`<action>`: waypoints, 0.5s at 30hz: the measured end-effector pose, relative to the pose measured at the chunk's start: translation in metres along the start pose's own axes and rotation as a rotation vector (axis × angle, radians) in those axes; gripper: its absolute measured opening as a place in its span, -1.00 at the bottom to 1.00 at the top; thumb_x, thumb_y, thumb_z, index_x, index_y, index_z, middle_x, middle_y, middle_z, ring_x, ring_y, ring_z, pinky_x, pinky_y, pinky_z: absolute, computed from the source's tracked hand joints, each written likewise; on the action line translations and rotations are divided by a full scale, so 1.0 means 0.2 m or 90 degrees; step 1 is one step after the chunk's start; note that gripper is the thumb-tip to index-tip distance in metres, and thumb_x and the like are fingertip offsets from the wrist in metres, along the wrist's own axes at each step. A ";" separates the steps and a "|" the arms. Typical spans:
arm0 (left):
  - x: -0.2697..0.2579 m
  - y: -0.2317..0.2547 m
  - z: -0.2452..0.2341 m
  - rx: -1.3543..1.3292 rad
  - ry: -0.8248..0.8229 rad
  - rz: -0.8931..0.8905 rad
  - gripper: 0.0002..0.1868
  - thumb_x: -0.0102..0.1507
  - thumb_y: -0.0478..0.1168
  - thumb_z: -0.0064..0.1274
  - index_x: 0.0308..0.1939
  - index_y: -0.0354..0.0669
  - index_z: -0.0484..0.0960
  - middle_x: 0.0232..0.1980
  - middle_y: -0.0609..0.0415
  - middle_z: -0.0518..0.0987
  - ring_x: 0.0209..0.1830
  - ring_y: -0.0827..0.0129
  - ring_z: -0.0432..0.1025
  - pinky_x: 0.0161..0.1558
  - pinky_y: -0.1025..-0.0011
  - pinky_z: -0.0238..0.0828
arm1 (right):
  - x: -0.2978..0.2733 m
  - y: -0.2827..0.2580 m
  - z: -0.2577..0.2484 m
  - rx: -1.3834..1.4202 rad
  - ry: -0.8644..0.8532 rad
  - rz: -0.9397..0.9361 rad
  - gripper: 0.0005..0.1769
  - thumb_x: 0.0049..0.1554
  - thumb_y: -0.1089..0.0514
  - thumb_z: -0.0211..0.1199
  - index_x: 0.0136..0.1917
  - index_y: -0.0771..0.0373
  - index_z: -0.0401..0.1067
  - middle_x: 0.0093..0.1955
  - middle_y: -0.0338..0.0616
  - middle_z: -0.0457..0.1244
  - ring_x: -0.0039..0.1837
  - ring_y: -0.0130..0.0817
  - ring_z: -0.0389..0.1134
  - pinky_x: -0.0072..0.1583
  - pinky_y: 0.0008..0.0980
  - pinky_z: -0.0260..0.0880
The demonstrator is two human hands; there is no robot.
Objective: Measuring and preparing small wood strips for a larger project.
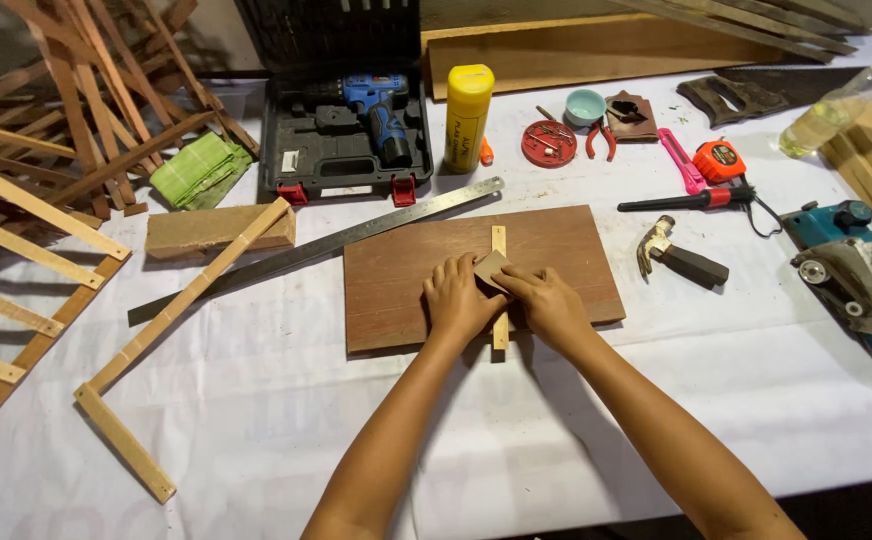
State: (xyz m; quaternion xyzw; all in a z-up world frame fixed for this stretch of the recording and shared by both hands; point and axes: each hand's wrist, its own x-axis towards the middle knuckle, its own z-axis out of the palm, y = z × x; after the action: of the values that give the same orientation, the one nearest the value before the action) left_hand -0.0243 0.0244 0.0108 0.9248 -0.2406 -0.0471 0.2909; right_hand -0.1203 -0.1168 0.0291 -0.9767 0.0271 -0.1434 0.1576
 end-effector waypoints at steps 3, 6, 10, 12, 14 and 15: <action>-0.01 0.03 0.04 -0.004 -0.003 0.049 -0.02 -0.02 0.05 0.42 0.39 -0.13 0.31 0.21 -0.11 0.46 0.31 0.00 0.28 0.32 0.06 0.10 | -0.04 -0.03 -0.03 -0.001 0.043 0.038 -0.36 -0.04 0.21 0.35 0.33 -0.12 0.49 0.39 -0.39 0.31 0.04 -0.11 0.34 0.06 -0.22 0.46; -0.03 0.08 0.04 -0.019 -0.020 0.079 -0.03 -0.02 -0.02 0.39 0.41 -0.09 0.28 0.20 -0.10 0.50 0.31 0.00 0.30 0.30 0.07 0.11 | -0.08 -0.01 -0.01 0.027 0.066 0.092 -0.38 0.03 0.25 0.29 0.34 -0.17 0.49 0.41 -0.41 0.30 0.04 -0.14 0.35 0.07 -0.24 0.48; 0.02 0.04 0.12 -0.081 0.050 0.184 -0.12 0.06 -0.19 0.31 0.42 -0.22 0.27 0.21 -0.15 0.55 0.24 -0.01 0.35 0.28 0.02 0.10 | -0.13 0.05 -0.03 0.023 0.067 0.158 -0.48 0.14 0.17 0.31 0.35 -0.19 0.47 0.43 -0.42 0.29 0.00 -0.15 0.33 0.08 -0.25 0.47; 0.04 0.06 0.05 -0.075 -0.074 0.136 -0.15 0.11 -0.45 0.08 0.50 -0.12 0.24 0.06 0.00 0.67 0.17 0.13 0.43 0.29 0.12 0.14 | -0.16 0.10 0.00 0.021 0.132 0.125 -0.38 0.12 0.29 0.24 0.39 -0.22 0.46 0.43 -0.43 0.30 0.11 -0.26 0.36 0.18 -0.27 0.48; 0.05 0.05 0.04 -0.093 -0.074 0.142 -0.16 0.10 -0.51 0.03 0.48 -0.08 0.27 0.04 0.03 0.67 0.16 0.14 0.44 0.27 0.13 0.15 | -0.16 0.07 -0.04 0.015 0.103 0.159 -0.40 0.12 0.26 0.25 0.38 -0.25 0.44 0.43 -0.48 0.29 0.11 -0.27 0.36 0.15 -0.29 0.49; 0.06 0.05 0.04 -0.109 -0.073 0.147 -0.16 0.09 -0.57 -0.01 0.46 -0.03 0.30 0.02 0.05 0.68 0.16 0.15 0.44 0.25 0.13 0.16 | -0.15 0.06 -0.06 0.010 0.074 0.191 -0.42 0.13 0.23 0.27 0.37 -0.28 0.43 0.43 -0.52 0.28 0.10 -0.29 0.35 0.13 -0.31 0.50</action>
State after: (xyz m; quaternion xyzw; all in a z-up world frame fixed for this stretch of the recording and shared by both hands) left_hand -0.0199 0.0084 0.0104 0.8586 -0.3568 -0.0862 0.3580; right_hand -0.1530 -0.1284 0.0289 -0.9505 0.1804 -0.1748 0.1828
